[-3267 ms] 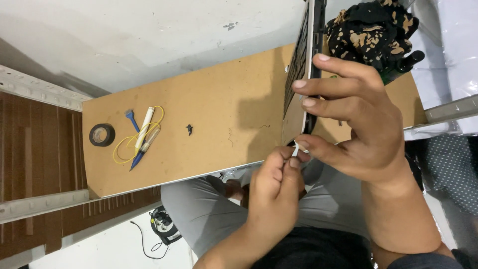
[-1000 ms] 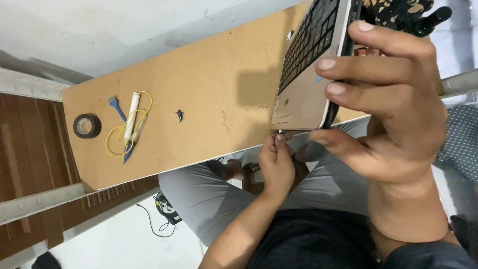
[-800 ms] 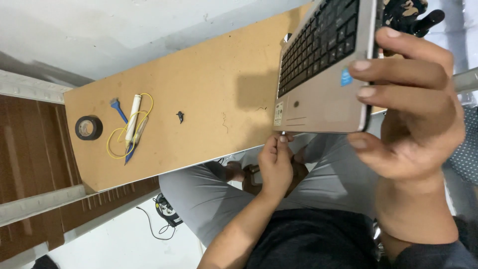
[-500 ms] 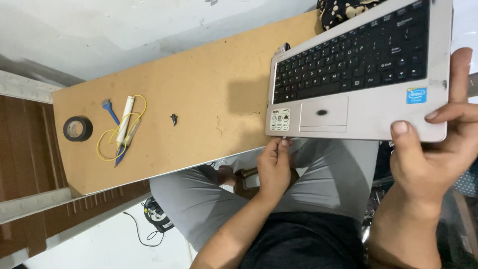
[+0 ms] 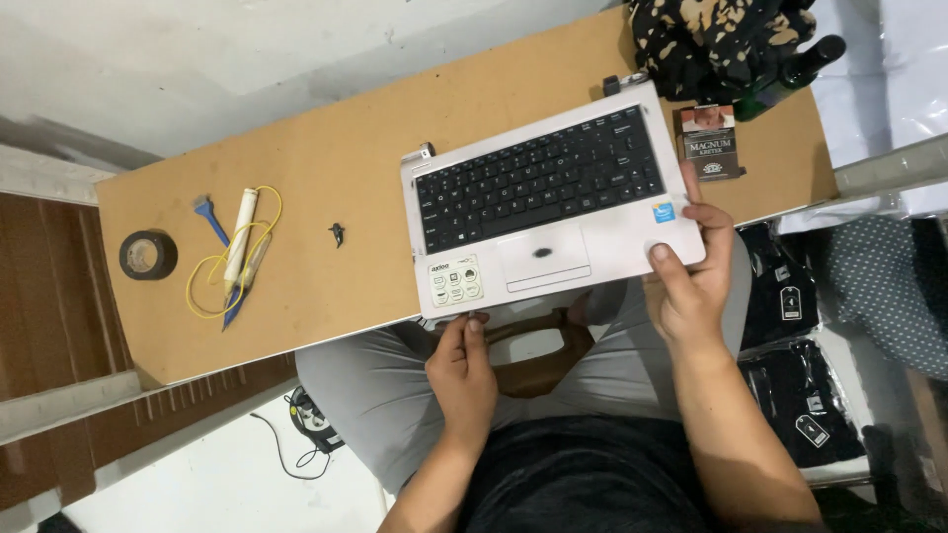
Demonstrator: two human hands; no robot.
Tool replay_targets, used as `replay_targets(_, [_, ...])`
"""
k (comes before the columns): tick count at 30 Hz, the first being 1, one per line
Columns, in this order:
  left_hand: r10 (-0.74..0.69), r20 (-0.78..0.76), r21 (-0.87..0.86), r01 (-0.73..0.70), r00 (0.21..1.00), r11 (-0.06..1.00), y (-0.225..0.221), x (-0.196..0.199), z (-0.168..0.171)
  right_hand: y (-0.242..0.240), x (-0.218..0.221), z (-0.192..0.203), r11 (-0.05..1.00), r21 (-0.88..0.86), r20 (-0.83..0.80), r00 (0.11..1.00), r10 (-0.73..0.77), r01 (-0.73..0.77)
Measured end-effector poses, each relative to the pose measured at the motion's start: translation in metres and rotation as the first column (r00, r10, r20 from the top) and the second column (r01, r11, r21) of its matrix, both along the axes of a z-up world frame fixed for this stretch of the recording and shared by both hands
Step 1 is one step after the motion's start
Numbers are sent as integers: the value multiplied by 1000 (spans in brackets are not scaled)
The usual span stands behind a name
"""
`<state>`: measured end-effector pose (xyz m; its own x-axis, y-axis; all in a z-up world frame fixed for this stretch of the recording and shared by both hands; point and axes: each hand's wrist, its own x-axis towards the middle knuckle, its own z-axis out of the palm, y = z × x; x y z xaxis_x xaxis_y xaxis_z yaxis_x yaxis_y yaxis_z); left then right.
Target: The person is using a small screwdriver to remove the screws from the back cover of a laptop to open it.
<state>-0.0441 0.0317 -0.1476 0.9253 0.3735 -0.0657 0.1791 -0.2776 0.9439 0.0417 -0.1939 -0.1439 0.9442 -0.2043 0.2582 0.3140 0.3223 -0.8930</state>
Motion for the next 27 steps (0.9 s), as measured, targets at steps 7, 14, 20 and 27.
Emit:
replay_targets(7, [169, 26, -81, -166, 985, 983, 19, 4, -25, -5, 10, -6, 883, -440, -181, 979, 92, -165])
replay_targets(14, [131, -60, -134, -138, 990, 981, 16, 8, -23, -4, 14, 47, 531, -777, -357, 931, 69, -337])
replay_targets(20, [117, -55, -130, -123, 992, 984, 17, 7, -28, 9, 11, 61, 310, -889, -346, 938, 29, -337])
replay_targets(27, [94, -43, -82, -98, 995, 992, 17, 10, -23, 73, -1, 14, 117, -988, -62, 948, 313, -103])
